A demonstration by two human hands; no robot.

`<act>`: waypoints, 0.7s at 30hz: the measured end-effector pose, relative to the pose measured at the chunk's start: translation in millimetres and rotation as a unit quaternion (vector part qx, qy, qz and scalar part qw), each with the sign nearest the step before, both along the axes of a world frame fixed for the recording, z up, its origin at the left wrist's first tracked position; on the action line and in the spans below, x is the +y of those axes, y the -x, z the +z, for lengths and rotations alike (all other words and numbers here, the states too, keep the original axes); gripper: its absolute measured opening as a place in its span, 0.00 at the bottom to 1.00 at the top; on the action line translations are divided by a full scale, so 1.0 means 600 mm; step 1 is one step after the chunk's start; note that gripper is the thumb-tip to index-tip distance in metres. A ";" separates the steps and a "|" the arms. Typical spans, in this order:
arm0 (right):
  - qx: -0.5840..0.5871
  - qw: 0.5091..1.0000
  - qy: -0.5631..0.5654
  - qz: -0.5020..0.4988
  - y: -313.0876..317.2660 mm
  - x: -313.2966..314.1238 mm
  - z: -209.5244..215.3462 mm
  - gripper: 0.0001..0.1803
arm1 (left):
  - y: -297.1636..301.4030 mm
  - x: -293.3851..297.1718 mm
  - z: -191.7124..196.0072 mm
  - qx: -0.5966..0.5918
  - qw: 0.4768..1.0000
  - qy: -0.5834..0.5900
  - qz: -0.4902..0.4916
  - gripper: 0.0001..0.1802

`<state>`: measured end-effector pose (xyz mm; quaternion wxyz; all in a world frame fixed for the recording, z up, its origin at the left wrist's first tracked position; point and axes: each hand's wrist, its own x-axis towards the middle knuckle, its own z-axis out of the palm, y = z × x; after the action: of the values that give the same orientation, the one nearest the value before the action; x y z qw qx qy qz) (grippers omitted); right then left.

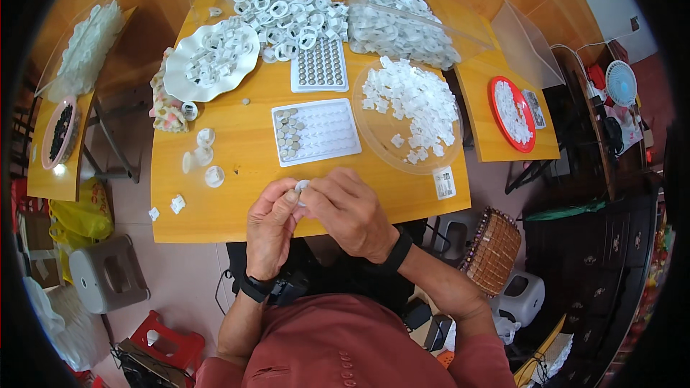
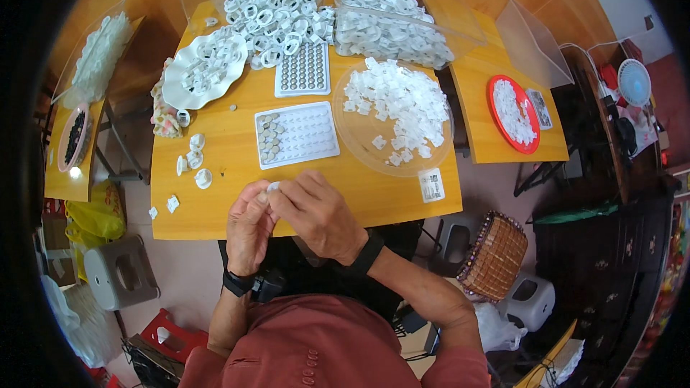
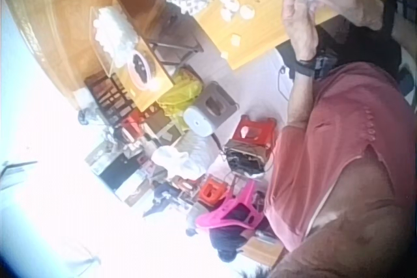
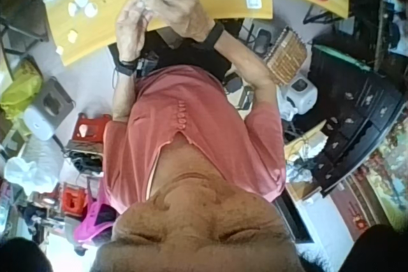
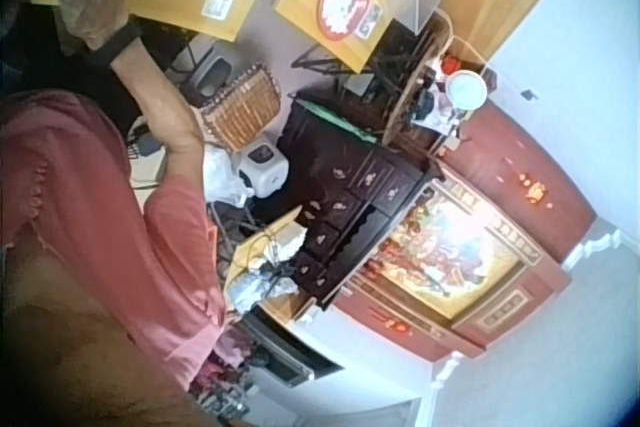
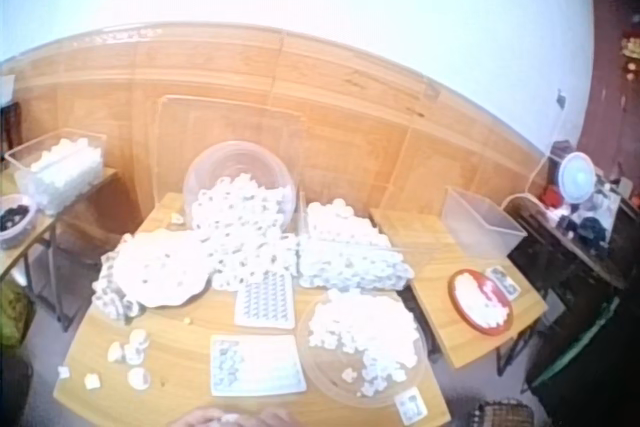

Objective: Manually assembling small white plastic components by inserting inner parts into outer shells on a work table.

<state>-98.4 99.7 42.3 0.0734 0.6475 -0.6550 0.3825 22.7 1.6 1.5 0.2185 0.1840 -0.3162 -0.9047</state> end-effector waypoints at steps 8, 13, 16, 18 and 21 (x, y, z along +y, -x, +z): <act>-0.201 0.977 -0.065 -0.037 0.006 -0.001 0.004 0.06 | 0.002 -0.004 -0.003 0.020 1.000 -0.008 -0.008 0.12; -0.379 0.924 -0.046 -0.016 0.010 -0.003 -0.008 0.06 | 0.000 -0.011 -0.004 0.020 0.999 -0.019 -0.018 0.14; -0.375 0.926 -0.043 -0.023 0.010 -0.006 -0.009 0.05 | -0.001 -0.013 -0.004 0.020 0.999 -0.028 -0.018 0.14; -0.360 0.932 -0.039 -0.028 0.011 -0.008 -0.007 0.05 | 0.001 -0.012 -0.002 0.018 0.999 -0.030 -0.015 0.14; -0.368 0.927 -0.060 -0.036 0.011 -0.009 -0.003 0.04 | 0.003 -0.011 0.005 0.030 0.998 -0.046 -0.010 0.12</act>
<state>-104.9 94.3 40.4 -0.1974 0.4405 -0.6806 0.5511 21.2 -4.8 4.4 0.2102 0.1631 -0.2698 -0.9254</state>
